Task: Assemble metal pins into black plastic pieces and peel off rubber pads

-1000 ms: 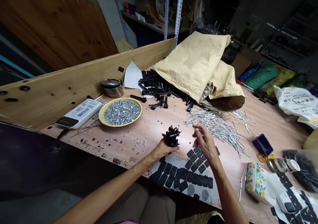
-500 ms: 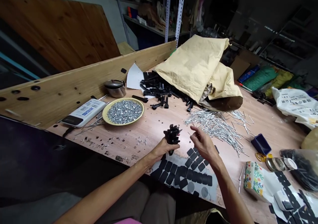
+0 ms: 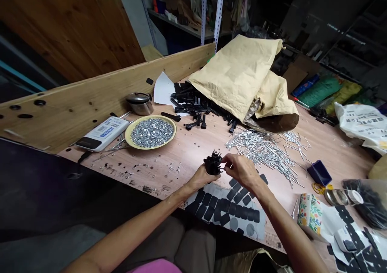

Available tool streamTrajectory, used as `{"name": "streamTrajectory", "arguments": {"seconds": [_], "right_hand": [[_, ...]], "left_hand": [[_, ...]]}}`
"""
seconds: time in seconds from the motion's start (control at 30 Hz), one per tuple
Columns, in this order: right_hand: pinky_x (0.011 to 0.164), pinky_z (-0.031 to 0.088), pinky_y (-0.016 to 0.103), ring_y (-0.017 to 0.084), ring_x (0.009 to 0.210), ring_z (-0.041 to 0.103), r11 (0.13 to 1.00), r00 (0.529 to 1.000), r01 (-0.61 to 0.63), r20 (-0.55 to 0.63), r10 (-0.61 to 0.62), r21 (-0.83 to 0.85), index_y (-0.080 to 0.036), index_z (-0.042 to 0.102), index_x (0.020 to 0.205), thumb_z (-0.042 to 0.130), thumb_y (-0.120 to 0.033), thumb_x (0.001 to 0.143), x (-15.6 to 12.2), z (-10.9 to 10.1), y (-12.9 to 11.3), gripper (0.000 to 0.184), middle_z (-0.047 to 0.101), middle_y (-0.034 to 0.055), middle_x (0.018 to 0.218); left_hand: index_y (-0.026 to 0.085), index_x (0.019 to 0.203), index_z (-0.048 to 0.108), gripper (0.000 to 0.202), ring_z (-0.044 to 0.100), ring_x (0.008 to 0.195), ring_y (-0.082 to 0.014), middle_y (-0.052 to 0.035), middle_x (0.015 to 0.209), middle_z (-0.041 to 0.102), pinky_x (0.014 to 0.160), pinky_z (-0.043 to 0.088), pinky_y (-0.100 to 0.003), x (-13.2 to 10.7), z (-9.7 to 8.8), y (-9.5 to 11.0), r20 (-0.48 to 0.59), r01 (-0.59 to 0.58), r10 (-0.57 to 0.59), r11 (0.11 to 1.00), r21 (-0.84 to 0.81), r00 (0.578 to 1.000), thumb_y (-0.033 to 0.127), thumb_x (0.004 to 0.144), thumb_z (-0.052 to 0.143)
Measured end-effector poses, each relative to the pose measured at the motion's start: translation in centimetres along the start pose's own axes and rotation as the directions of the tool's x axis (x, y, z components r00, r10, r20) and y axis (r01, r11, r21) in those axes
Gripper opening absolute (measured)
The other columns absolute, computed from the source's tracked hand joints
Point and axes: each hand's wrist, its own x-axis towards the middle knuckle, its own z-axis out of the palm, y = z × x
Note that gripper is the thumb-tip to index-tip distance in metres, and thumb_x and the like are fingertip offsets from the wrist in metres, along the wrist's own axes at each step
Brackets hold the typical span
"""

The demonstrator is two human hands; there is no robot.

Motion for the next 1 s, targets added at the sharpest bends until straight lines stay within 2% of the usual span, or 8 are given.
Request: {"name": "streamTrajectory", "arguments": {"seconds": [0.1,0.33,0.5,0.57,0.67,0.77,0.87,1.0], "right_hand": [[0.046,0.033,0.019,0.01,0.052,0.055,1.0,1.0,-0.018,0.021,0.017,0.017,-0.022,0.062,0.087,0.058,-0.006,0.067,0.3,0.2,-0.5,0.026,0.063,-0.0044,0.063],[0.055,0.044,0.022,0.011,0.058,0.058,0.961,0.995,0.097,-0.06,-0.085,0.258,-0.02,0.051,0.1,0.052,-0.006,0.071,0.5,0.6,-0.9,0.032,0.063,-0.003,0.071],[0.058,0.049,0.027,0.012,0.062,0.061,0.92,0.983,0.076,-0.186,-0.004,0.384,-0.02,0.049,0.098,0.052,-0.018,0.078,0.0,1.6,-1.2,0.021,0.064,0.0019,0.086],[0.055,0.05,0.028,0.013,0.06,0.059,0.905,0.956,0.084,-0.29,0.044,0.416,-0.02,0.049,0.102,0.059,-0.03,0.077,-0.6,1.3,-0.7,0.028,0.062,0.0052,0.095],[0.05,0.048,0.028,0.014,0.057,0.056,0.905,0.863,0.029,-0.467,0.192,0.425,-0.019,0.048,0.111,0.06,-0.043,0.079,-1.4,0.2,1.8,0.042,0.062,0.003,0.083],[0.051,0.046,0.028,0.016,0.058,0.056,0.937,0.797,-0.176,-0.516,0.315,0.301,-0.017,0.056,0.096,0.053,-0.044,0.084,-1.7,0.0,5.8,0.029,0.062,0.0029,0.075],[0.06,0.045,0.027,0.017,0.071,0.061,0.89,0.848,-0.453,-0.332,0.413,-0.051,-0.017,0.062,0.083,0.047,-0.03,0.089,-1.4,1.6,8.9,0.02,0.066,0.0056,0.087],[0.057,0.038,0.023,0.016,0.076,0.062,0.78,0.847,-0.53,-0.151,0.51,-0.334,-0.019,0.065,0.084,0.05,-0.021,0.088,-0.6,5.0,9.9,0.016,0.065,0.0056,0.094]], "left_hand": [[0.015,0.069,0.065,0.018,0.054,0.059,-0.0134,0.0032,0.059,0.06,0.052,0.042,-0.022,0.2,0.2,-0.4,-0.003,-0.004,0.004,1.0,-0.003,1.0,0.012,0.051,0.069],[0.014,0.076,0.067,0.024,0.057,0.064,-0.0152,0.0006,0.067,0.066,0.056,0.045,-0.023,0.3,0.1,-0.2,-0.013,0.007,-0.008,0.999,-0.035,1.0,0.011,0.052,0.069],[0.014,0.075,0.066,0.024,0.055,0.058,-0.0131,0.0022,0.061,0.063,0.052,0.043,-0.022,-0.3,-0.3,1.5,-0.023,0.032,-0.034,0.997,-0.076,0.999,0.011,0.052,0.069],[0.014,0.072,0.065,0.021,0.055,0.058,-0.0131,0.0024,0.059,0.062,0.052,0.044,-0.022,-0.8,-0.5,2.2,-0.038,0.017,-0.022,0.993,-0.115,0.999,0.014,0.052,0.069],[0.015,0.066,0.062,0.017,0.055,0.059,-0.0131,0.0023,0.059,0.061,0.053,0.046,-0.022,-1.3,-0.7,2.9,-0.065,-0.041,0.031,0.985,-0.165,0.997,0.019,0.052,0.071],[0.015,0.062,0.06,0.02,0.055,0.058,-0.012,0.0027,0.059,0.06,0.056,0.047,-0.023,-1.4,-0.7,3.0,-0.111,-0.075,0.054,0.979,-0.19,0.992,0.017,0.048,0.074],[0.015,0.068,0.062,0.022,0.056,0.06,-0.0114,0.0031,0.061,0.061,0.058,0.048,-0.022,-0.8,-0.5,3.0,-0.132,-0.108,0.082,0.972,-0.207,0.988,0.017,0.05,0.074],[0.015,0.073,0.064,0.024,0.059,0.064,-0.0131,0.002,0.065,0.064,0.061,0.049,-0.024,-0.3,0.1,3.0,-0.1,-0.115,0.096,0.973,-0.201,0.99,0.021,0.053,0.074]]}}
